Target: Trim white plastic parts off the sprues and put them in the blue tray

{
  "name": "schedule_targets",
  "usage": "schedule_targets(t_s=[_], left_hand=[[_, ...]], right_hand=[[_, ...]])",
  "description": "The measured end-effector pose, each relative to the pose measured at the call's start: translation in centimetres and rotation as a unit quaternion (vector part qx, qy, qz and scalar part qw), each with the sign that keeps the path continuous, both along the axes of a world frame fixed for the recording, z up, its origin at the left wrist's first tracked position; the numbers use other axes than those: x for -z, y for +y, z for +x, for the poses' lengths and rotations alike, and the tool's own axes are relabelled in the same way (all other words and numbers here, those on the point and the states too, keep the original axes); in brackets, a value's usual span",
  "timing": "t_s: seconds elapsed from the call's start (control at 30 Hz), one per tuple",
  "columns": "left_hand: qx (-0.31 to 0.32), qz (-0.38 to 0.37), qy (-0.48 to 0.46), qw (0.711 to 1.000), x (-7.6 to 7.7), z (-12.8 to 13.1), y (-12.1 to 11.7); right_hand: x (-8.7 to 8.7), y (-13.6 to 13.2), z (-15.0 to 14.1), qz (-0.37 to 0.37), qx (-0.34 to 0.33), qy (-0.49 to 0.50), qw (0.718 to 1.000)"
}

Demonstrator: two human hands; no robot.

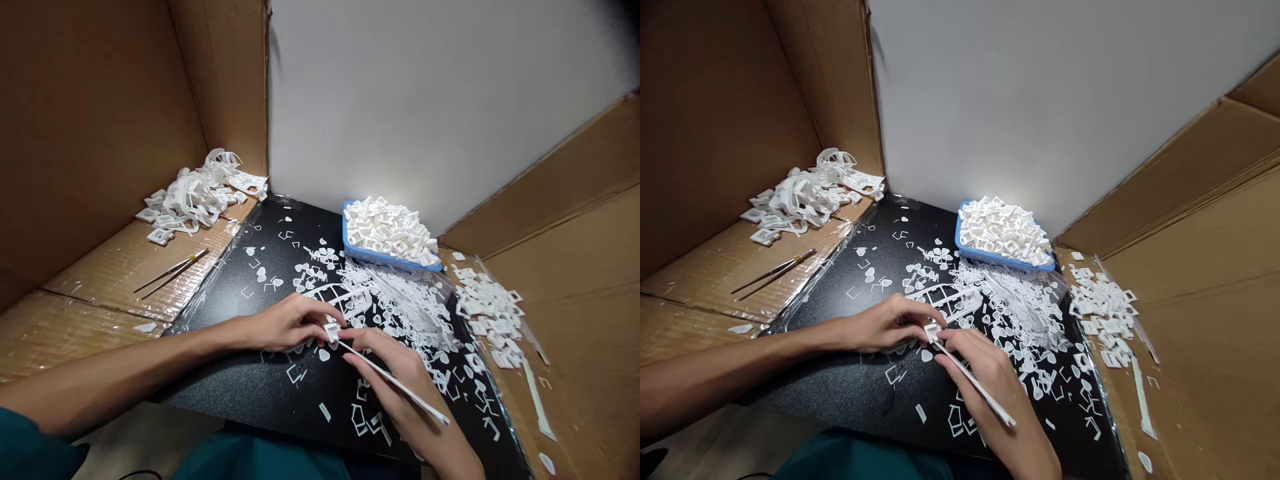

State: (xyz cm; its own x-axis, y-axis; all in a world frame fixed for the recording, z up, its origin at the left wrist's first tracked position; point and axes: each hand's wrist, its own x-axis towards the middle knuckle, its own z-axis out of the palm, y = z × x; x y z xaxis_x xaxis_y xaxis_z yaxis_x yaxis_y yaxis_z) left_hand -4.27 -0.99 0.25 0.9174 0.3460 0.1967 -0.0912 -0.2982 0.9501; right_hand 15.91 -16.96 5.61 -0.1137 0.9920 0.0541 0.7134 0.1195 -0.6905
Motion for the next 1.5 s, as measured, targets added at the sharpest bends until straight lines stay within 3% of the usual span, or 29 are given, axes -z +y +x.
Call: schedule_targets(t_s=[0.2,0.4,0.57,0.67,0.77,0.93,1.1,1.27,1.5], left_hand=[[0.005,0.000,0.008,1.000,-0.1,-0.2,0.2],[0.014,-0.054,0.031,0.998,-0.2,-0.3,0.1],[0.007,-0.090,0.044,0.995,0.2,-0.1,0.3],[0.015,-0.057,0.052,0.997,0.0,-0.1,0.6],[0.006,-0.002,0.060,0.998,-0.3,-0.1,0.7],[0.000,-0.035,0.045,0.998,-0.3,0.0,0.1],[-0.015,-0.050,0.040,0.998,0.1,0.1,-0.4],[-0.027,-0.060,0.048,0.997,0.1,0.1,-0.5],[-0.033,-0.041,0.057,0.997,0.4,0.1,-0.4]], right_hand=[[-0.6,0.4,-0.5,0.063,-0.061,-0.077,0.993],[0.7,0.7,-0.6,0.164,-0.093,-0.109,0.976],[1.8,0.8,-0.6,0.194,-0.102,-0.181,0.959],[2.1,0.8,-0.6,0.195,-0.108,-0.225,0.948],[2.2,0.8,-0.6,0.211,-0.096,-0.181,0.956],[1.5,0.5,-0.7,0.105,-0.026,-0.058,0.992],[1.0,0.6,-1.1,0.029,0.034,0.009,0.999],[0.9,0.7,-1.5,0.017,0.026,0.006,1.000],[1.2,0.6,-2.0,0.061,0.004,-0.035,0.998]])
